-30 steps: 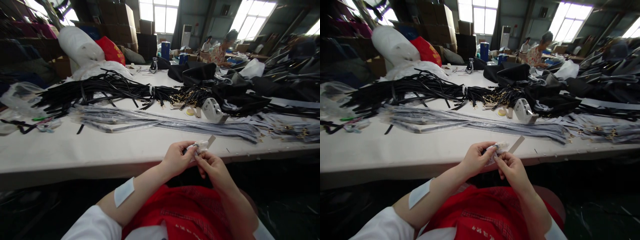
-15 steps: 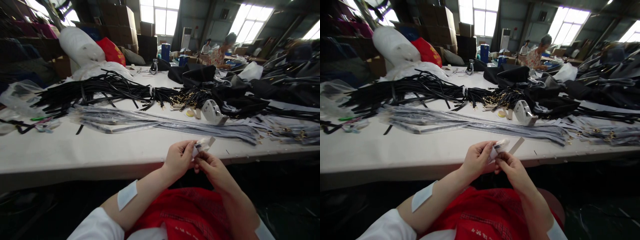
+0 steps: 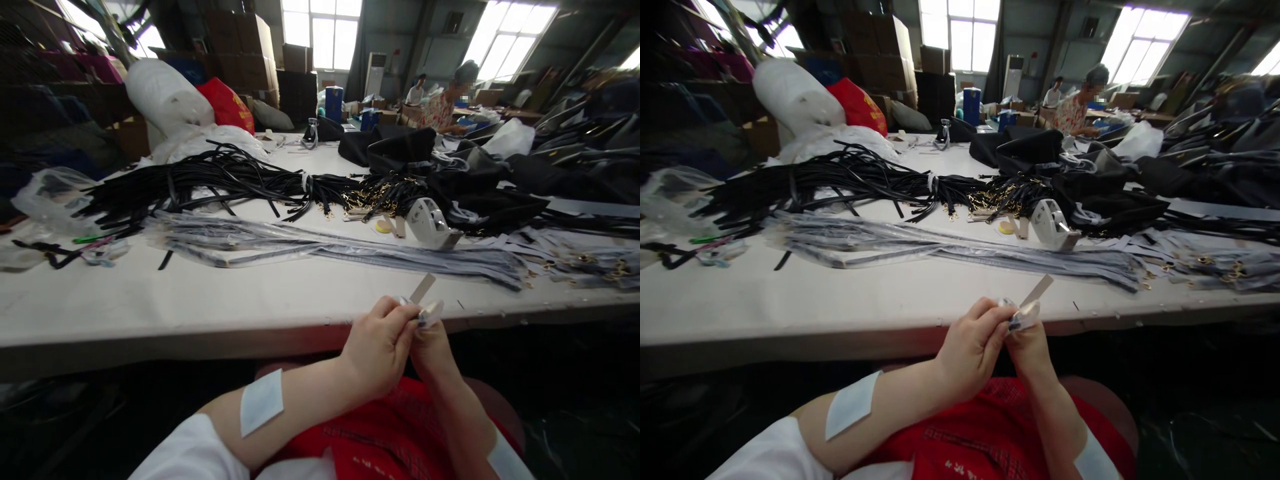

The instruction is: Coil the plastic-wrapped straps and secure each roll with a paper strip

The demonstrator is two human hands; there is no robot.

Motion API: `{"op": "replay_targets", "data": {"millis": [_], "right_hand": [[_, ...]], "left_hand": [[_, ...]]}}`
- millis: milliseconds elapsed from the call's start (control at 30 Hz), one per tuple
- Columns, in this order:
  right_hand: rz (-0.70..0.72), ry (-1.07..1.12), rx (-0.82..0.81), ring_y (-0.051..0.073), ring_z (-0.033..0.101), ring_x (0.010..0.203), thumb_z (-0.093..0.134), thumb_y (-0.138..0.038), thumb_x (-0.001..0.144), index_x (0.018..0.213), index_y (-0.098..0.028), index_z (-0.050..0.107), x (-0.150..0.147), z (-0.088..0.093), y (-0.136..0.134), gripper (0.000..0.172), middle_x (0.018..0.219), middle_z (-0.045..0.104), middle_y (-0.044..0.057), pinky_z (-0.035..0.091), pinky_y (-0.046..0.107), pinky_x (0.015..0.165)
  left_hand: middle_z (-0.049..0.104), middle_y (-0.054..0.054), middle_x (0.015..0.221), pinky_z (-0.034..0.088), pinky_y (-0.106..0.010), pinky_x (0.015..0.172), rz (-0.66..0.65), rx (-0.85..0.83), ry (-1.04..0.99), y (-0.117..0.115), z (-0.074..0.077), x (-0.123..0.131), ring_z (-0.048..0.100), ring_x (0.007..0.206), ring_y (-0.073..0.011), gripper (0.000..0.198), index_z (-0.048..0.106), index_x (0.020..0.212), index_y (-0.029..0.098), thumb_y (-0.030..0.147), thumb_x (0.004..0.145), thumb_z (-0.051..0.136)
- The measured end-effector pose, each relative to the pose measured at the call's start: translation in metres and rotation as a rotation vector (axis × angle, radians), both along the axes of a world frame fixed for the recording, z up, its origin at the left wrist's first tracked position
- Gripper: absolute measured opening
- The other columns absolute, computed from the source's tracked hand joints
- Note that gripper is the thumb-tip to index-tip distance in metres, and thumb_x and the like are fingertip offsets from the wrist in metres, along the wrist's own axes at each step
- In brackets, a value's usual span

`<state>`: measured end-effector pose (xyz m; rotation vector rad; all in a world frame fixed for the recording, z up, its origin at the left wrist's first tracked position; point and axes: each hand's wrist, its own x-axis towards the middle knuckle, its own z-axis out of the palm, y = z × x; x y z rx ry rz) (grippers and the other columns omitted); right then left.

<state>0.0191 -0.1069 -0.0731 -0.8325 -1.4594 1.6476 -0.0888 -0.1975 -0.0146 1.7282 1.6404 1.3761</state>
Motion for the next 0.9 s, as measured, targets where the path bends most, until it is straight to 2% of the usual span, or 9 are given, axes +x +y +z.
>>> {"op": "replay_targets", "data": {"millis": [133,267,333,433,533,633,733,800,900], "right_hand": [[-0.003,-0.077,0.030,0.016,0.053,0.052,0.086,-0.045,0.059,0.064,-0.020,0.066,0.005,0.012,0.001,0.032,0.055,0.062,0.000,0.046,0.028,0.050],[0.070,0.115,-0.083,0.016,0.060,0.067,0.075,-0.034,0.075,0.094,-0.022,0.071,0.010,0.033,-0.008,0.023,0.079,0.070,0.002,0.050,0.026,0.062],[0.108,0.190,-0.131,0.018,0.063,0.080,0.073,-0.032,0.076,0.104,-0.022,0.071,0.010,0.039,-0.012,0.030,0.094,0.071,0.005,0.052,0.029,0.074],[0.131,0.164,-0.139,0.020,0.064,0.080,0.071,-0.034,0.078,0.101,-0.021,0.072,0.010,0.040,-0.015,0.026,0.094,0.072,0.007,0.053,0.032,0.074],[0.008,0.106,-0.004,0.021,0.065,0.083,0.069,-0.034,0.082,0.098,-0.023,0.069,0.015,0.035,-0.011,0.019,0.093,0.071,0.006,0.053,0.033,0.076],[-0.116,0.017,0.291,0.024,0.058,0.112,0.075,-0.028,0.078,0.120,-0.027,0.060,0.025,0.032,-0.004,0.044,0.122,0.063,0.008,0.047,0.036,0.096],[0.138,-0.110,0.370,0.030,0.050,0.127,0.079,-0.031,0.074,0.136,-0.026,0.050,0.036,0.028,0.004,0.069,0.142,0.052,0.011,0.043,0.042,0.104],[0.306,-0.166,0.308,0.031,0.059,0.117,0.076,-0.036,0.078,0.128,-0.024,0.060,0.041,0.024,0.006,0.055,0.130,0.062,0.012,0.049,0.044,0.098],[0.313,-0.232,0.252,0.030,0.064,0.109,0.066,-0.040,0.086,0.116,-0.021,0.068,0.041,0.021,0.003,0.035,0.117,0.070,0.011,0.050,0.045,0.097]], "left_hand": [[0.061,-0.008,0.102,0.051,-0.030,0.087,0.089,0.010,-0.183,0.006,-0.011,0.002,0.061,0.094,-0.0179,0.029,0.059,0.118,0.019,0.025,0.090,0.055],[0.064,-0.006,0.101,0.051,-0.027,0.081,0.221,0.022,-0.474,0.018,-0.017,-0.006,0.065,0.087,-0.0150,0.062,0.043,0.129,0.018,0.025,0.075,0.074],[0.066,-0.003,0.092,0.051,-0.025,0.078,0.240,0.019,-0.482,0.020,-0.015,-0.009,0.065,0.082,-0.0142,0.064,0.041,0.128,0.017,0.024,0.074,0.075],[0.064,0.002,0.079,0.049,-0.023,0.068,0.235,-0.027,-0.408,0.020,-0.011,-0.014,0.062,0.070,-0.0124,0.058,0.044,0.126,0.018,0.026,0.076,0.073],[0.067,0.000,0.085,0.049,-0.024,0.069,0.171,-0.062,-0.313,0.018,-0.007,-0.018,0.063,0.074,-0.0137,0.045,0.053,0.116,0.019,0.029,0.077,0.072],[0.070,-0.003,0.093,0.050,-0.026,0.074,0.064,-0.101,-0.224,0.015,-0.002,-0.022,0.065,0.081,-0.0168,0.036,0.060,0.104,0.019,0.030,0.074,0.075],[0.071,-0.004,0.095,0.051,-0.026,0.075,-0.083,-0.110,-0.208,0.012,0.002,-0.025,0.065,0.083,-0.0175,0.034,0.062,0.102,0.018,0.027,0.072,0.076],[0.071,-0.005,0.095,0.051,-0.026,0.076,-0.135,-0.103,-0.204,0.012,0.003,-0.028,0.066,0.083,-0.0171,0.035,0.061,0.105,0.018,0.026,0.073,0.074],[0.069,-0.006,0.096,0.053,-0.028,0.077,-0.095,-0.064,-0.179,0.013,0.000,-0.032,0.066,0.082,-0.0168,0.055,0.053,0.120,0.017,0.025,0.070,0.076]]}}
